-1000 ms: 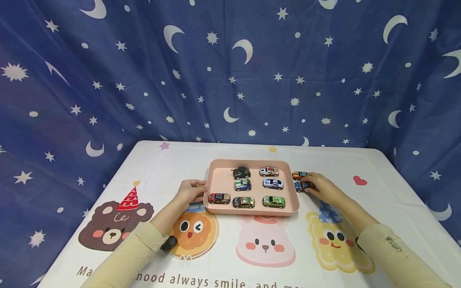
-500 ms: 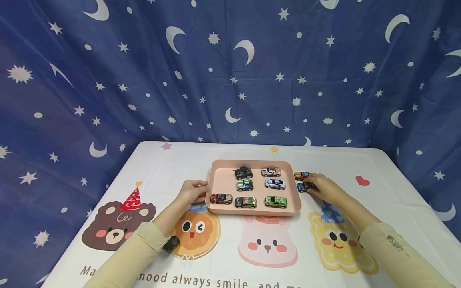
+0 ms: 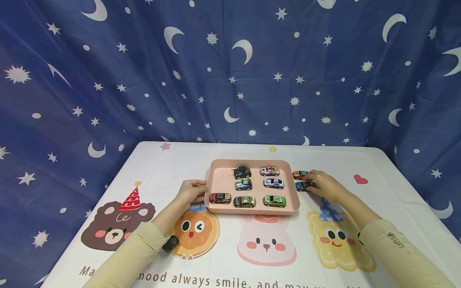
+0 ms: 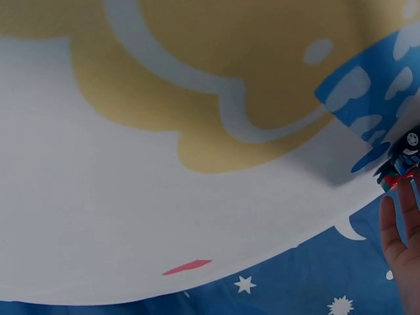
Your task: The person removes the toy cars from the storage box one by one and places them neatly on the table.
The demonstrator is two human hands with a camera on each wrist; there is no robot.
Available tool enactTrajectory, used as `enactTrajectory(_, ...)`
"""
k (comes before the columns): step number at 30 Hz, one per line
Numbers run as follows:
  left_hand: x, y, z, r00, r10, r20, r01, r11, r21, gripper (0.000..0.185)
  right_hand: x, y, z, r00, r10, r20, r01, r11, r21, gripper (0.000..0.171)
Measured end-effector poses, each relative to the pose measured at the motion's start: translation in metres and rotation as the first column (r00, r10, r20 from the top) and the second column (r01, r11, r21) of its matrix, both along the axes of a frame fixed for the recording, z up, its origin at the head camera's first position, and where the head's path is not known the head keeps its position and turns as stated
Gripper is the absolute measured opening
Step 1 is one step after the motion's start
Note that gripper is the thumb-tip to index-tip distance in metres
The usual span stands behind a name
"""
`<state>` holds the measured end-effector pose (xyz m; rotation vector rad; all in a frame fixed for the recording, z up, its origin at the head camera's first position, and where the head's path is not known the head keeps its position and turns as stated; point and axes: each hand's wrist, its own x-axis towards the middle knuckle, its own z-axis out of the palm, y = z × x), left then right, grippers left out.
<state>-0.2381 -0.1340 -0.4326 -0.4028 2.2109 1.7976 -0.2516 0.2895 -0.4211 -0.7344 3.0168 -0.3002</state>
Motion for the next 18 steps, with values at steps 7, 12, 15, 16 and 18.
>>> enactTrajectory(7, -0.0017, 0.0032, 0.0012, 1.0, 0.006, -0.002, -0.006, 1.0, -0.013, 0.034, 0.0006, 0.0001, 0.0047, 0.998, -0.042, 0.043, 0.043, 0.999, -0.022, 0.032)
enactTrajectory(12, -0.0016, 0.0025, 0.001, 1.0, 0.002, -0.002, -0.002, 1.0, -0.001, 0.035, 0.0021, 0.0002, 0.0061, 0.999, -0.044, 0.028, 0.047, 0.992, -0.113, 0.03)
enactTrajectory(15, -0.0013, 0.0004, 0.0001, 1.0, -0.002, 0.002, 0.002, 1.0, 0.008, 0.036, 0.0015, -0.0012, 0.0063, 0.999, -0.033, 0.02, 0.036, 0.988, -0.153, 0.028)
enactTrajectory(16, -0.0013, 0.0002, 0.0001, 1.0, 0.001, 0.005, -0.001, 1.0, 0.009, 0.036, 0.0013, -0.0019, 0.0067, 0.999, -0.031, 0.018, 0.034, 0.986, -0.162, 0.028)
enactTrajectory(18, -0.0016, -0.0002, 0.0001, 1.0, -0.004, 0.005, 0.004, 1.0, 0.009, 0.036, 0.0007, -0.0034, 0.0075, 0.999, -0.03, 0.015, 0.032, 0.984, -0.177, 0.028)
